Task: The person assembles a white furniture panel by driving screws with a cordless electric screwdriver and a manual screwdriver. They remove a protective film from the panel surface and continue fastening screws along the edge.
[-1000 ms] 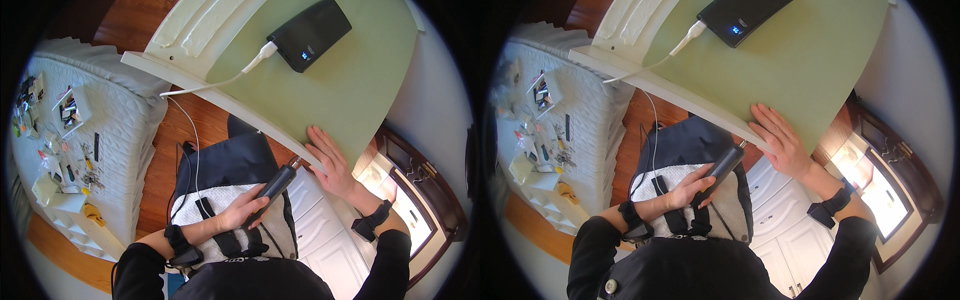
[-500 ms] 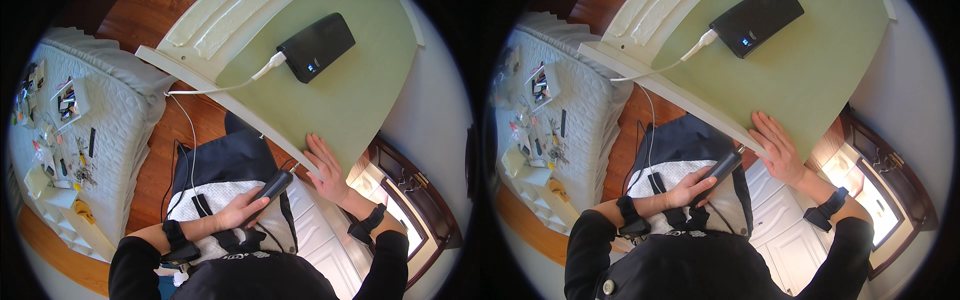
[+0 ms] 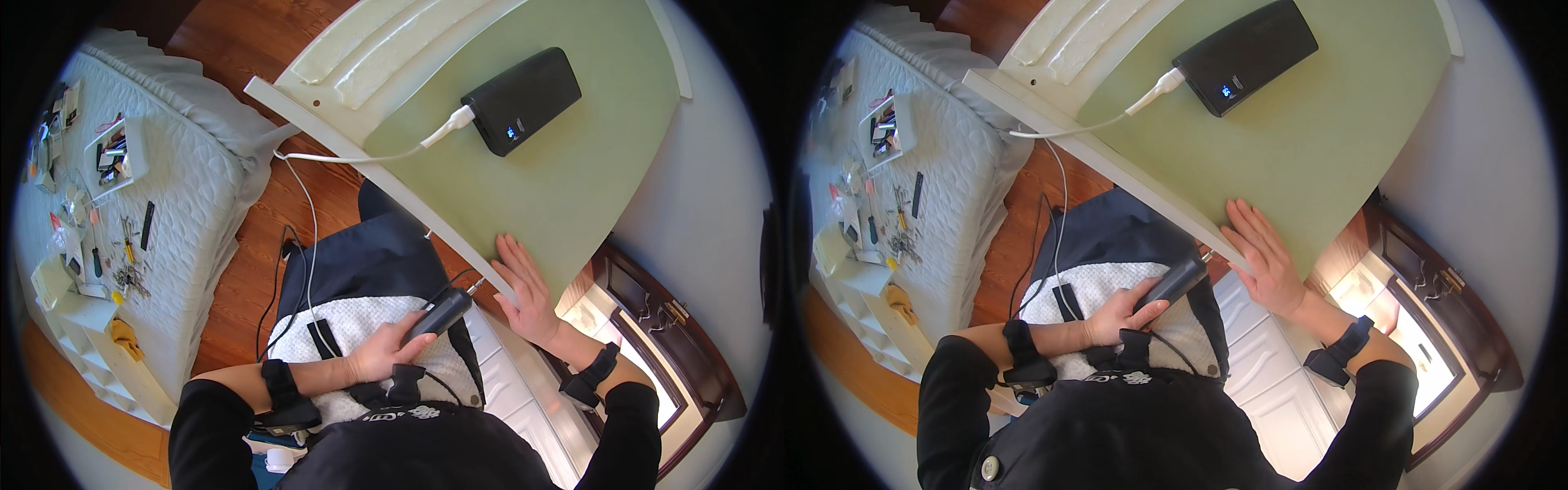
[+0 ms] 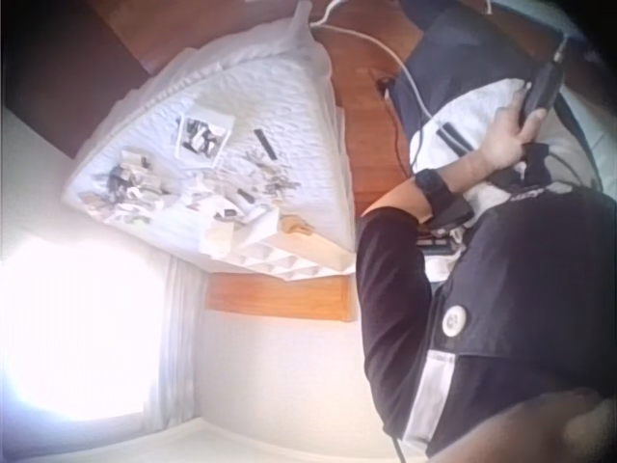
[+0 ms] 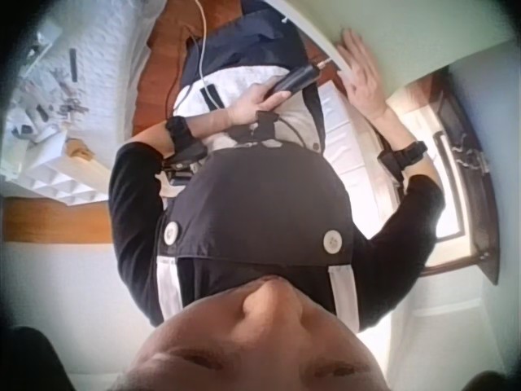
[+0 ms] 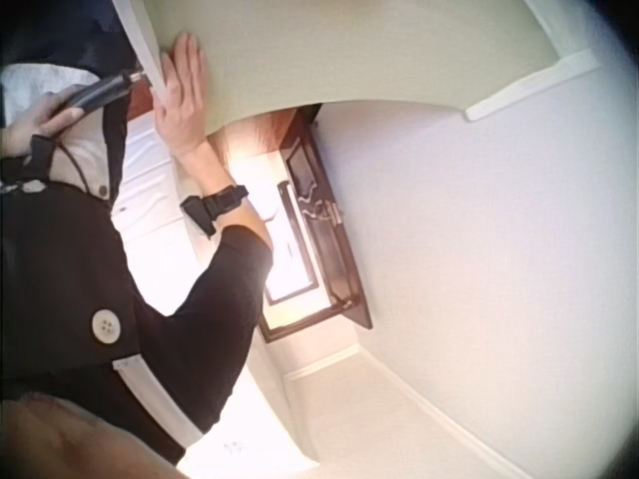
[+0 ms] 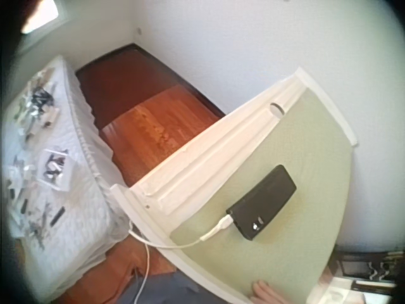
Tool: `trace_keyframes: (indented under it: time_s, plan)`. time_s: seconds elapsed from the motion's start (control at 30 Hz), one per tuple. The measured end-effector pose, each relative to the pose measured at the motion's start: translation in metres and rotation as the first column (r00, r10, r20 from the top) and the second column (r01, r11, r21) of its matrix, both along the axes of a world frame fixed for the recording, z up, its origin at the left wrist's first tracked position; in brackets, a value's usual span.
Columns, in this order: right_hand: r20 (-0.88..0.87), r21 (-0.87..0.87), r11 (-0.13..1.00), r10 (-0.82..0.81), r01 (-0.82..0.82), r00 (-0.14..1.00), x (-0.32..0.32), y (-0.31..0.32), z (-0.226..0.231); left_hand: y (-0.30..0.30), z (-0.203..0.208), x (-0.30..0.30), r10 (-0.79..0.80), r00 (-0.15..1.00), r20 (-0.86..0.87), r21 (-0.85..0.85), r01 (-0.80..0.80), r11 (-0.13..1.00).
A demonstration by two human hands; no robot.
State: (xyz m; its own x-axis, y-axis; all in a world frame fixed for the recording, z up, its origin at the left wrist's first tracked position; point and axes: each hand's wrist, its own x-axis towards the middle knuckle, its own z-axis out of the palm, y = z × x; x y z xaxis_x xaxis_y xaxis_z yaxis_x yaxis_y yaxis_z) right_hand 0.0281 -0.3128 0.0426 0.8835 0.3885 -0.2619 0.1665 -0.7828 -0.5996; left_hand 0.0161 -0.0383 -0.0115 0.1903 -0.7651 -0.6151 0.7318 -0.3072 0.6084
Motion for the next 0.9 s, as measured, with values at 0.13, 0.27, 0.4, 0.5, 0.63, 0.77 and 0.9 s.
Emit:
trace_keyframes:
  time_s: [0.13, 0.27, 0.4, 0.5, 0.63, 0.77, 0.9]
  plan:
    - [0.000, 0.009, 1.000, -0.009, 0.009, 1.000, 0.000, -0.001, -0.001, 0.000, 0.008, 0.005, -0.013, 0.998, 0.062, 0.038, 0.011, 0.999]
    - [-0.011, 0.013, 1.000, -0.013, 0.013, 1.000, 0.004, 0.001, -0.004, -0.002, 0.017, 0.009, 0.014, 0.991, 0.136, 0.073, -0.025, 0.997]
    - [0.069, -0.040, 0.999, -0.029, 0.032, 0.997, 0.007, 0.009, -0.008, -0.001, 0.019, 0.007, 0.016, 0.948, 0.317, 0.116, -0.056, 0.992]
    - [0.132, -0.084, 0.995, -0.037, 0.048, 0.991, 0.007, 0.012, -0.006, -0.002, 0.020, 0.003, -0.106, 0.728, 0.677, 0.222, -0.065, 0.973]
    - [0.184, -0.115, 0.992, -0.038, 0.060, 0.982, 0.004, 0.013, -0.003, -0.002, 0.023, 0.006, -0.184, 0.675, 0.714, 0.279, -0.034, 0.960]
    - [0.170, -0.128, 0.990, -0.036, 0.058, 0.985, 0.005, 0.015, 0.002, 0.014, 0.027, 0.019, 0.018, 0.766, 0.642, 0.191, -0.183, 0.964]
    - [0.189, -0.054, 0.992, -0.105, 0.117, 0.976, 0.017, 0.031, 0.010, 0.037, 0.031, 0.027, 0.176, 0.857, 0.484, 0.288, -0.345, 0.893]
